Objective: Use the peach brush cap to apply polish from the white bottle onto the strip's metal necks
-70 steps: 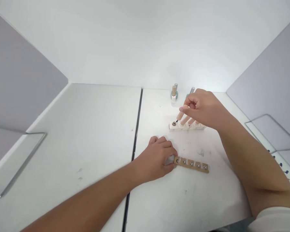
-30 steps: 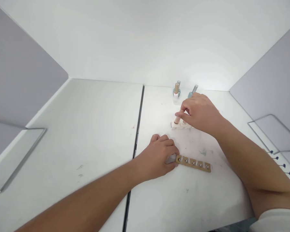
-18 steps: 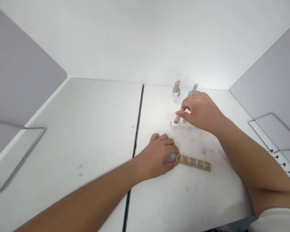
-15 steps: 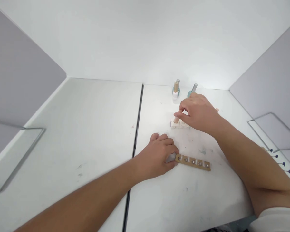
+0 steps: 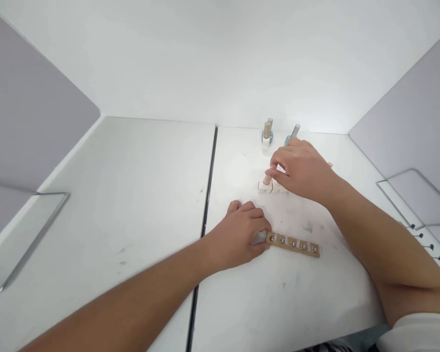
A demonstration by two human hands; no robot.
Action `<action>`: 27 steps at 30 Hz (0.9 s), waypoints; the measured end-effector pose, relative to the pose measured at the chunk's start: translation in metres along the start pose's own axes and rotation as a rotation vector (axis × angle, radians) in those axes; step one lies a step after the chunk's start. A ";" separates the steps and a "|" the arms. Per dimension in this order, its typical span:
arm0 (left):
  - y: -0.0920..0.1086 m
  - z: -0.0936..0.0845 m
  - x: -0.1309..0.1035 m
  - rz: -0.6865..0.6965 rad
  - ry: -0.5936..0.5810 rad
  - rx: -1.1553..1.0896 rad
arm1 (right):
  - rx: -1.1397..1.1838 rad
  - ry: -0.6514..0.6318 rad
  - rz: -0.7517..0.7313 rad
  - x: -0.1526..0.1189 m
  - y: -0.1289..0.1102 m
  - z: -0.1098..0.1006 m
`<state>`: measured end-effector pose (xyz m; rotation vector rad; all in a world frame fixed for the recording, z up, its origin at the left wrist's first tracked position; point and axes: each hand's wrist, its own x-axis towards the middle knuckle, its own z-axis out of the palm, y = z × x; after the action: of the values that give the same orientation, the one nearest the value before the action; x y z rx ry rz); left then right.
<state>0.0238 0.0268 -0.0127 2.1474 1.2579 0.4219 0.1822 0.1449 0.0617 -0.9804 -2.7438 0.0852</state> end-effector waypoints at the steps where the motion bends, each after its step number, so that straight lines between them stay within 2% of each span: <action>1: 0.000 0.000 0.000 -0.001 0.000 0.000 | -0.005 -0.006 -0.001 0.000 0.000 0.000; 7: 0.002 -0.002 0.000 -0.014 -0.006 0.002 | 0.014 -0.027 0.038 -0.001 -0.001 -0.006; 19: 0.001 0.000 -0.001 -0.013 -0.007 0.012 | 0.037 0.059 0.058 -0.002 0.002 -0.009; 27: 0.002 0.000 0.000 -0.009 -0.006 0.006 | 0.153 0.032 0.132 -0.006 0.000 -0.018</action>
<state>0.0249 0.0257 -0.0113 2.1456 1.2665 0.4086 0.1909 0.1412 0.0783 -1.1075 -2.5973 0.2940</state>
